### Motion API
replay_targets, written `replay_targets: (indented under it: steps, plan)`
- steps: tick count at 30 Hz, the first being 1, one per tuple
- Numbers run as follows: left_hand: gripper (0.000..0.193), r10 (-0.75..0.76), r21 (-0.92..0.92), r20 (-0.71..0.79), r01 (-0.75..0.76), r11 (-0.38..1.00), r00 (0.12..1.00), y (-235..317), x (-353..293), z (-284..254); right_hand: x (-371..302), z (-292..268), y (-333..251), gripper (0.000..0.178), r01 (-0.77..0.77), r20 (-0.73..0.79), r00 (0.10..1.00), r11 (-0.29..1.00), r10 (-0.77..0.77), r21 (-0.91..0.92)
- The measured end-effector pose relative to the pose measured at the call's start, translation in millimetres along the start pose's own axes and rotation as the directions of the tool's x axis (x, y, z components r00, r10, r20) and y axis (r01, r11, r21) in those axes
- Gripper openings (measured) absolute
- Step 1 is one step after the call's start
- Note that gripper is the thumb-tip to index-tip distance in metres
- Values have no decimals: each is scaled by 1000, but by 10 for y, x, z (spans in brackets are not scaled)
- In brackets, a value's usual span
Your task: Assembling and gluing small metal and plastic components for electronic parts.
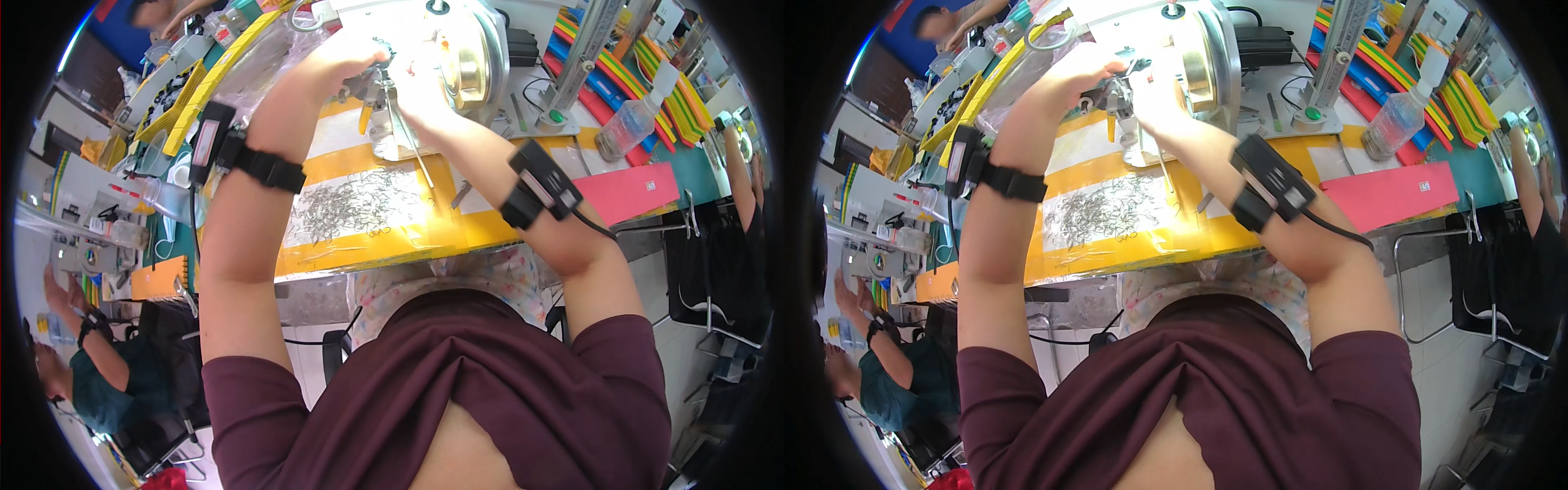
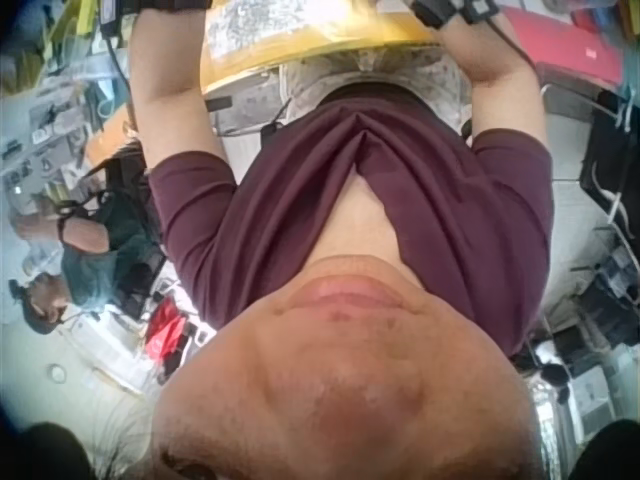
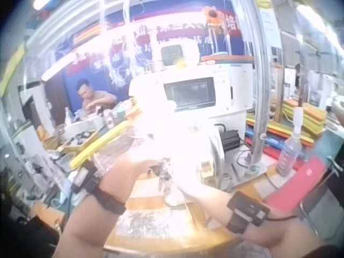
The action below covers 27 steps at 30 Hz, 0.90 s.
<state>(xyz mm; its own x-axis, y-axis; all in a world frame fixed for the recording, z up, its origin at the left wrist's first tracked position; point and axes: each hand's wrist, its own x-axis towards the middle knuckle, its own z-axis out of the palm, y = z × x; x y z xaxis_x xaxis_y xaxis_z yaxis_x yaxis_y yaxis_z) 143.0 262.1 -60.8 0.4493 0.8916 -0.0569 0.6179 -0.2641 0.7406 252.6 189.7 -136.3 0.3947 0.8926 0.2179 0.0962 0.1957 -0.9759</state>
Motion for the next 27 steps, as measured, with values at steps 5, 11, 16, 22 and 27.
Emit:
replay_targets:
  steps: [5,11,16,22,27]
  plan:
    - [15,182,-303,-501,-369,879,846,269,-499,148,-818,-609,1,18,157,316,942,979,-109,-131]
    - [3,620,140,-517,-656,742,591,-221,-928,835,-1043,-808,-20,37,575,522,808,554,-272,-602]
    - [3,648,93,-549,-732,675,528,-281,-865,895,-901,-731,53,29,707,487,700,408,-523,-578]
    - [4,590,-93,-553,-747,658,588,-328,-862,820,-989,-979,-372,13,610,226,792,738,-567,-287]
    - [4,618,-25,-571,-764,645,541,-251,-801,847,-908,-925,-221,11,611,366,787,707,-497,-355]
